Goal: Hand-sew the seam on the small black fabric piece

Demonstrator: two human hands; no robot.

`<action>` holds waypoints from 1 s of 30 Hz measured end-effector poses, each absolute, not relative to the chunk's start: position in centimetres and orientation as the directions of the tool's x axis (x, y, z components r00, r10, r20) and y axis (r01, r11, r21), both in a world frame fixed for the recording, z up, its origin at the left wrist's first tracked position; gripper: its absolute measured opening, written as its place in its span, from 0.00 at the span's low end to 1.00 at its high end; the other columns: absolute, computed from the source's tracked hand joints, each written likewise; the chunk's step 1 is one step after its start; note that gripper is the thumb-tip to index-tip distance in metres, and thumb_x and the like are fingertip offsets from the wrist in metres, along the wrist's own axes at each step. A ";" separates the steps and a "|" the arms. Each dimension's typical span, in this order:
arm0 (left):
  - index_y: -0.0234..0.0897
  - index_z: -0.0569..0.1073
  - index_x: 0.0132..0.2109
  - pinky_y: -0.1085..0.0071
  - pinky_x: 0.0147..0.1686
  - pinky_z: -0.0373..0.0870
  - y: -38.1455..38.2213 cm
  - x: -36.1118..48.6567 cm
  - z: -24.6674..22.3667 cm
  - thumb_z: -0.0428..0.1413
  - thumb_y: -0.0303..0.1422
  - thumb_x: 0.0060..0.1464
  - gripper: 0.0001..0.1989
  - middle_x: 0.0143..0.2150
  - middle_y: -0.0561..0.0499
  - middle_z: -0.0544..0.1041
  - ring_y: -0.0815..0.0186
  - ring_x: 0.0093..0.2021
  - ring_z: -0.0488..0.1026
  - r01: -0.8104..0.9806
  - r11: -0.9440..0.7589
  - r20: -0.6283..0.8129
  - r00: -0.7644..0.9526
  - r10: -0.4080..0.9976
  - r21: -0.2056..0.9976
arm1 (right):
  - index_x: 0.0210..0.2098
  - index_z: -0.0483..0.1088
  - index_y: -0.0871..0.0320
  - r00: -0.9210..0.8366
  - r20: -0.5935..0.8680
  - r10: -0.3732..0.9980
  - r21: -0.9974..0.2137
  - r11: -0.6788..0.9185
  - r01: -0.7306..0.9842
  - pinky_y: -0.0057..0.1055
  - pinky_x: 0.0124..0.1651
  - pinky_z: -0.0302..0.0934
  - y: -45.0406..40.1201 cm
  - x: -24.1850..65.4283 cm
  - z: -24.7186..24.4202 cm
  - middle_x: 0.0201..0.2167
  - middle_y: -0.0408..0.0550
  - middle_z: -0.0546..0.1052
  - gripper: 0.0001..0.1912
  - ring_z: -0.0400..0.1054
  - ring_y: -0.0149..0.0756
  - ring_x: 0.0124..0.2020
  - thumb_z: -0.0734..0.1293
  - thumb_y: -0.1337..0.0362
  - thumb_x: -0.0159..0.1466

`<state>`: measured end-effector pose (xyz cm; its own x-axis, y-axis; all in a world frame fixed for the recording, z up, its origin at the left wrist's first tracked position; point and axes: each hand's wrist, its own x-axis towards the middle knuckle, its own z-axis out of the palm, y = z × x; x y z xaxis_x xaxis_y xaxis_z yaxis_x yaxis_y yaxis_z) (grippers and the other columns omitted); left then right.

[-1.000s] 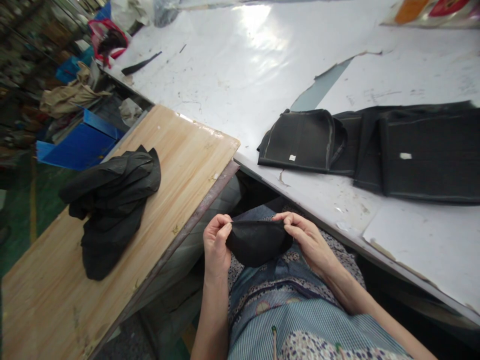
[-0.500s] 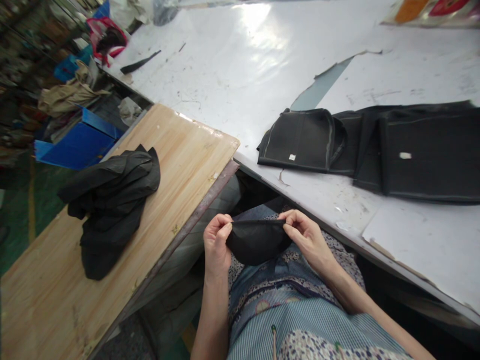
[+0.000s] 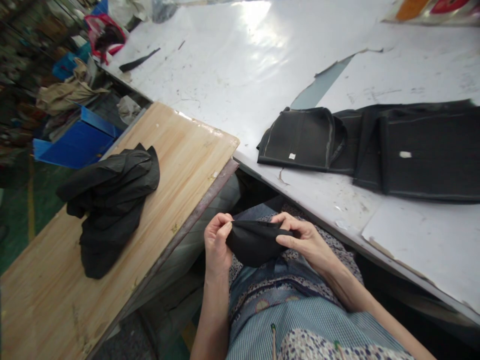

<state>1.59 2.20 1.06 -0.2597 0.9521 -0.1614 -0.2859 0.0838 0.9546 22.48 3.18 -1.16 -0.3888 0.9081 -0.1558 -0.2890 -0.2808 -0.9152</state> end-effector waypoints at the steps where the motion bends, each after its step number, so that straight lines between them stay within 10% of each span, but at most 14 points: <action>1: 0.35 0.67 0.27 0.76 0.27 0.56 2.2 1.6 1.1 0.58 0.30 0.52 0.09 0.27 0.55 0.62 0.71 0.27 0.56 -0.289 0.083 -0.161 -0.258 0.953 0.954 | 0.24 0.68 0.58 -0.398 -0.170 0.901 -0.901 -0.306 -0.308 0.34 0.49 0.58 3.2 22.5 -1.3 0.43 0.47 0.73 0.14 0.66 0.40 0.46 0.74 0.61 0.60; 30: 0.36 0.72 0.31 0.75 0.29 0.60 2.3 0.4 1.3 0.60 0.34 0.54 0.07 0.30 0.54 0.69 0.70 0.28 0.63 -0.069 0.130 -0.144 -0.251 0.957 0.989 | 0.25 0.64 0.56 -0.135 -0.224 0.965 -0.937 -0.252 -0.243 0.32 0.40 0.61 3.1 21.7 -2.3 0.33 0.45 0.75 0.16 0.67 0.36 0.36 0.74 0.61 0.58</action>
